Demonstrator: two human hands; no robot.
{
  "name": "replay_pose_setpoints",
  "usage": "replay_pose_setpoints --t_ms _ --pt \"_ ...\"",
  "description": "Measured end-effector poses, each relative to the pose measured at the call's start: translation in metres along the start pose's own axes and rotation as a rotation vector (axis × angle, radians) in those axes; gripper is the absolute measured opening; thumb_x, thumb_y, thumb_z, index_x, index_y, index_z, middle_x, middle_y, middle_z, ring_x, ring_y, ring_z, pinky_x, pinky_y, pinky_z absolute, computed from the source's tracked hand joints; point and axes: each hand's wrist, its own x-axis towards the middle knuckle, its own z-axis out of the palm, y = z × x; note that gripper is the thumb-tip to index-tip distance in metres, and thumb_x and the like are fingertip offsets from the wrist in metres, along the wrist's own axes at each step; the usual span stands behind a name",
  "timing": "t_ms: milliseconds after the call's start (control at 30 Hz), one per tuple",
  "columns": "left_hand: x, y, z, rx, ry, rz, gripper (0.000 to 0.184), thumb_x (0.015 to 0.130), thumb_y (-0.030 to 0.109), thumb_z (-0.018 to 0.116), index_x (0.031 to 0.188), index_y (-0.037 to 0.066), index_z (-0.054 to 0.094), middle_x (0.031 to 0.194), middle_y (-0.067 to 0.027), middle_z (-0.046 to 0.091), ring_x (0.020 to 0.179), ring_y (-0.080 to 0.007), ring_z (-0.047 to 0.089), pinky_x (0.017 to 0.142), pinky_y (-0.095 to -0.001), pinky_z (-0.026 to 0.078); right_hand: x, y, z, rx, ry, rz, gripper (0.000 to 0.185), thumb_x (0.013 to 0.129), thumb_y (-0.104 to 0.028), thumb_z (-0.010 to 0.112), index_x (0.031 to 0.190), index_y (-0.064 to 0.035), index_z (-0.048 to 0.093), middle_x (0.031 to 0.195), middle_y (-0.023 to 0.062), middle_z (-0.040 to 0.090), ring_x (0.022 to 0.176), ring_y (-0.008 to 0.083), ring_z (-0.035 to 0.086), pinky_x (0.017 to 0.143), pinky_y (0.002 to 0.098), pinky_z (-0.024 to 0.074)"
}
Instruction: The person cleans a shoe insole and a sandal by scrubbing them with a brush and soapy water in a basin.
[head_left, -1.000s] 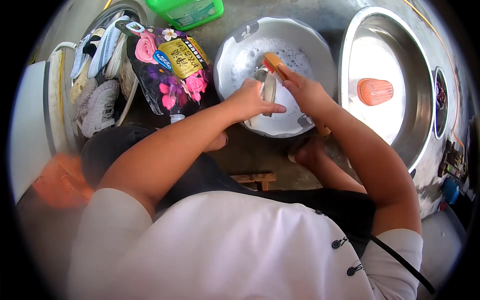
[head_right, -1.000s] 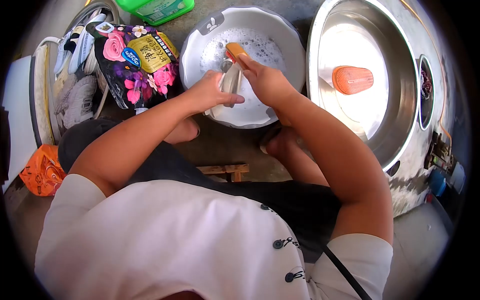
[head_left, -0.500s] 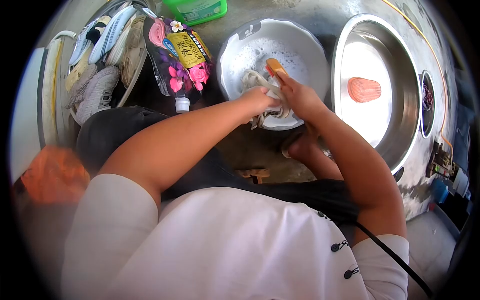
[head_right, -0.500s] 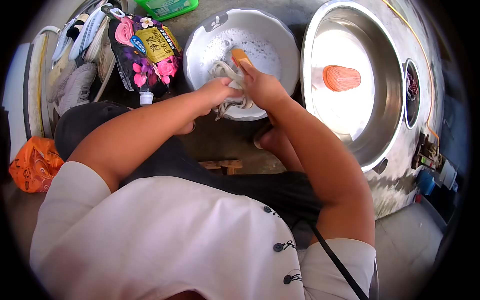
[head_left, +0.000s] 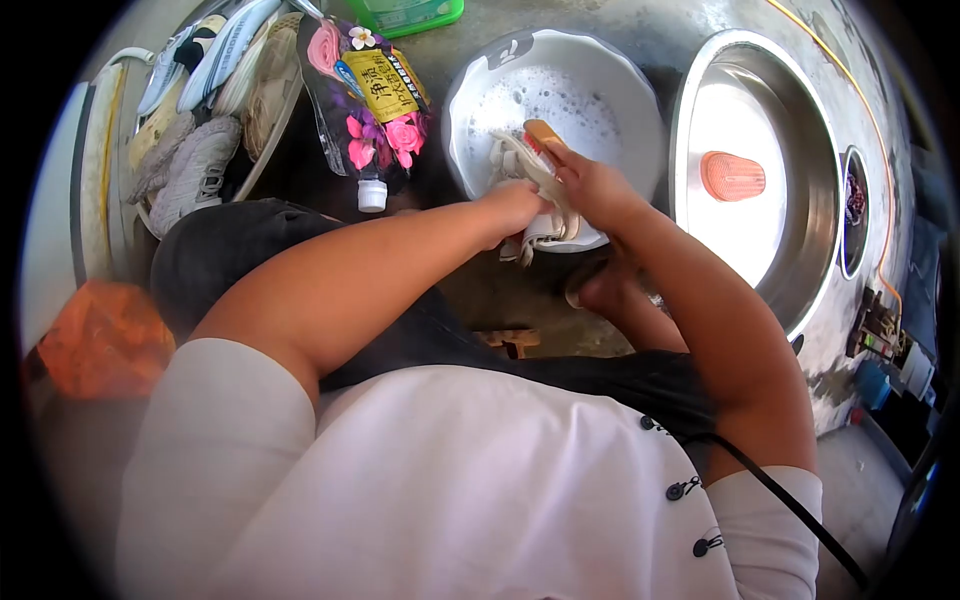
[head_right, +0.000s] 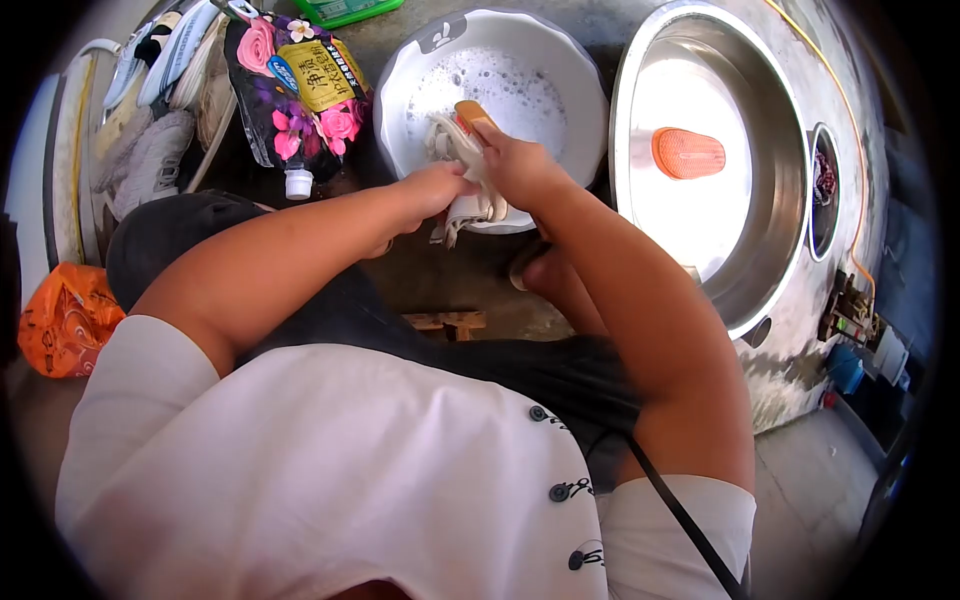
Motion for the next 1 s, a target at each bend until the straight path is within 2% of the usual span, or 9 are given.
replay_pose_setpoints --t_ms 67,233,367,467,567,667,800,867,1000 --pt "0.002 0.001 -0.003 -0.056 0.019 0.014 0.027 0.095 0.024 0.054 0.114 0.005 0.059 0.091 -0.0073 0.064 0.073 -0.0197 0.062 0.058 -0.0339 0.050 -0.019 0.012 -0.018 0.198 0.087 -0.071 0.046 0.099 -0.028 0.043 0.145 -0.0272 0.041 0.104 0.0238 0.067 0.092 0.0414 0.065 0.084 0.0471 0.0501" --pt "0.009 -0.014 -0.005 -0.081 -0.112 -0.044 0.027 0.094 0.021 0.054 0.113 0.002 0.057 0.094 -0.0108 0.066 0.078 -0.0222 0.067 0.062 -0.0368 0.054 -0.099 -0.025 -0.035 -0.130 -0.235 0.101 0.054 0.096 -0.021 0.048 0.149 -0.0247 0.035 0.101 0.0222 0.067 0.093 0.0396 0.065 0.082 0.0480 0.0505" --pt "0.014 -0.025 -0.002 -0.011 -0.174 -0.064 0.025 0.095 0.024 0.054 0.104 0.002 0.060 0.086 -0.0105 0.067 0.069 -0.0221 0.067 0.060 -0.0349 0.054 -0.053 -0.014 0.001 -0.269 -0.183 -0.057 0.053 0.098 -0.020 0.044 0.149 -0.0234 0.033 0.101 0.0218 0.067 0.092 0.0383 0.065 0.080 0.0487 0.0504" --pt "0.006 -0.010 0.000 -0.023 -0.110 -0.034 0.025 0.095 0.025 0.054 0.102 0.002 0.061 0.080 -0.0096 0.066 0.063 -0.0212 0.064 0.058 -0.0328 0.053 -0.017 -0.013 0.002 -0.206 -0.132 0.008 0.049 0.099 -0.023 0.041 0.148 -0.0236 0.036 0.101 0.0211 0.068 0.091 0.0376 0.065 0.079 0.0488 0.0507" --pt "0.004 -0.007 -0.002 -0.050 -0.115 -0.050 0.026 0.096 0.026 0.054 0.104 0.002 0.061 0.084 -0.0095 0.065 0.064 -0.0204 0.063 0.060 -0.0332 0.053 -0.049 -0.007 -0.019 -0.009 -0.068 0.007 0.049 0.099 -0.025 0.042 0.147 -0.0308 0.036 0.100 0.0209 0.067 0.087 0.0380 0.067 0.080 0.0479 0.0523" --pt "0.006 -0.011 -0.002 -0.141 -0.116 -0.067 0.025 0.095 0.025 0.055 0.105 0.003 0.060 0.090 -0.0102 0.065 0.068 -0.0209 0.064 0.060 -0.0341 0.053 -0.110 -0.001 -0.025 -0.161 -0.156 -0.044 0.054 0.096 -0.023 0.045 0.148 -0.0340 0.033 0.097 0.0218 0.066 0.086 0.0388 0.067 0.080 0.0476 0.0528" --pt "0.019 -0.023 -0.004 -0.173 -0.192 -0.100 0.024 0.095 0.024 0.054 0.107 0.003 0.059 0.094 -0.0109 0.065 0.074 -0.0216 0.065 0.063 -0.0349 0.053 -0.086 0.002 -0.009 -0.294 -0.217 0.062 0.059 0.094 -0.022 0.047 0.150 -0.0341 0.030 0.094 0.0216 0.064 0.085 0.0388 0.067 0.080 0.0474 0.0533" --pt "0.014 -0.017 -0.002 -0.158 -0.181 -0.116 0.023 0.095 0.022 0.054 0.107 0.003 0.060 0.093 -0.0108 0.065 0.076 -0.0220 0.065 0.065 -0.0349 0.053 -0.047 0.017 0.012 -0.286 -0.055 -0.075 0.058 0.095 -0.022 0.046 0.150 -0.0335 0.030 0.096 0.0215 0.065 0.085 0.0392 0.067 0.079 0.0471 0.0529" --pt "0.014 -0.008 0.001 -0.123 -0.133 -0.108 0.024 0.095 0.023 0.053 0.108 0.003 0.060 0.094 -0.0112 0.065 0.078 -0.0221 0.065 0.068 -0.0356 0.054 -0.023 0.006 -0.010 -0.141 -0.107 -0.030 0.057 0.097 -0.021 0.043 0.151 -0.0306 0.028 0.098 0.0209 0.066 0.086 0.0398 0.066 0.079 0.0474 0.0520"
